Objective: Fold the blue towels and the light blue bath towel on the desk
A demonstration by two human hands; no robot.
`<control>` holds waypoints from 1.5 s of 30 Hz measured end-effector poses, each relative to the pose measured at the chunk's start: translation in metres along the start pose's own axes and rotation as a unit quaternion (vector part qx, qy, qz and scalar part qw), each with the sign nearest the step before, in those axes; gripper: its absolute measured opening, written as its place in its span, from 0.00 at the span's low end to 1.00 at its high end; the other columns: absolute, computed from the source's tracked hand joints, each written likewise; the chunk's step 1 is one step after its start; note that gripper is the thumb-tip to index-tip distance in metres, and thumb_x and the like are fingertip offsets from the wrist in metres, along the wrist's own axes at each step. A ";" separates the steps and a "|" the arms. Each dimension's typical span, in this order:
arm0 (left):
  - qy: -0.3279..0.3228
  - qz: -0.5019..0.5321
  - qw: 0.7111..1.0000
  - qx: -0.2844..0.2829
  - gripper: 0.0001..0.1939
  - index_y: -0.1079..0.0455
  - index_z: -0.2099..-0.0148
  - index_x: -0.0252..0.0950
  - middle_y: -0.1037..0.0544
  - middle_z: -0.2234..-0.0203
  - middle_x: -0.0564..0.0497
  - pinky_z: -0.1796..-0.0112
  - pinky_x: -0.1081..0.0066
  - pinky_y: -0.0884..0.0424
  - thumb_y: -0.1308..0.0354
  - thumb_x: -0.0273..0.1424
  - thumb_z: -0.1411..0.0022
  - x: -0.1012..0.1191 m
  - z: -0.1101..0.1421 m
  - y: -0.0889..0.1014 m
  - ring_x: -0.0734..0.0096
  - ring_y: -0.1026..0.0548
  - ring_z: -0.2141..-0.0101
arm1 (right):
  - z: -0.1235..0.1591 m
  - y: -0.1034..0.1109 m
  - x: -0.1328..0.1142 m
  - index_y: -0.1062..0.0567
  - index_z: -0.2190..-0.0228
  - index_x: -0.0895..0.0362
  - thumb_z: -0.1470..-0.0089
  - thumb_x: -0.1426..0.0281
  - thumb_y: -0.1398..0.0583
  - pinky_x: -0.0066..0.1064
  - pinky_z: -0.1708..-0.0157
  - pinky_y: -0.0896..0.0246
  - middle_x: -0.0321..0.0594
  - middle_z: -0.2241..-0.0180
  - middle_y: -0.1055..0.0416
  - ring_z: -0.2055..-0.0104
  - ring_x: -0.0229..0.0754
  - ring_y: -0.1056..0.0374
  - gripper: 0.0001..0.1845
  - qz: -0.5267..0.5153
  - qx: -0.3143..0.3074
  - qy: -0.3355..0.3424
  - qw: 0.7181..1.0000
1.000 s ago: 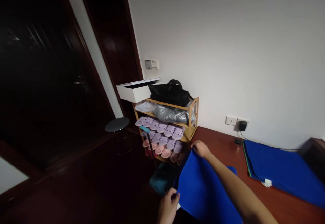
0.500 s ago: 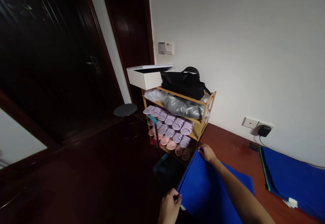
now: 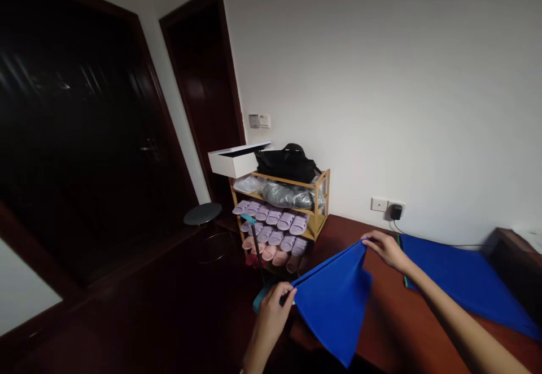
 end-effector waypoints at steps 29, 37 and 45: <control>-0.114 0.024 0.978 -0.172 0.14 0.19 0.60 0.42 0.15 0.63 0.51 0.56 0.64 0.23 0.40 0.44 0.39 0.178 -0.077 0.056 0.58 0.18 0.60 | 0.171 0.145 -0.109 0.17 0.64 0.50 0.45 0.47 0.36 0.36 0.58 0.24 0.41 0.61 0.18 0.58 0.49 0.22 0.21 -0.001 0.176 -0.044 0.983; -0.168 0.053 0.975 -0.133 0.13 0.18 0.58 0.45 0.16 0.59 0.52 0.50 0.64 0.25 0.41 0.43 0.35 0.184 -0.080 0.051 0.60 0.20 0.55 | 0.189 0.163 -0.125 0.17 0.66 0.49 0.47 0.46 0.35 0.37 0.60 0.23 0.42 0.63 0.18 0.61 0.50 0.22 0.21 0.043 0.258 -0.046 0.964; -0.106 0.106 0.980 -0.134 0.17 0.19 0.51 0.42 0.16 0.53 0.49 0.47 0.61 0.26 0.43 0.43 0.33 0.129 -0.122 -0.033 0.58 0.21 0.50 | 0.150 0.143 -0.051 0.17 0.64 0.51 0.47 0.47 0.35 0.37 0.58 0.24 0.44 0.59 0.18 0.57 0.50 0.23 0.21 0.018 0.253 -0.112 0.961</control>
Point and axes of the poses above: each hand's wrist, its own z-axis away from the middle knuckle, its own y-axis out of the back of the hand, x = y × z, the point moved 1 cm from there along -z, towards the middle knuckle
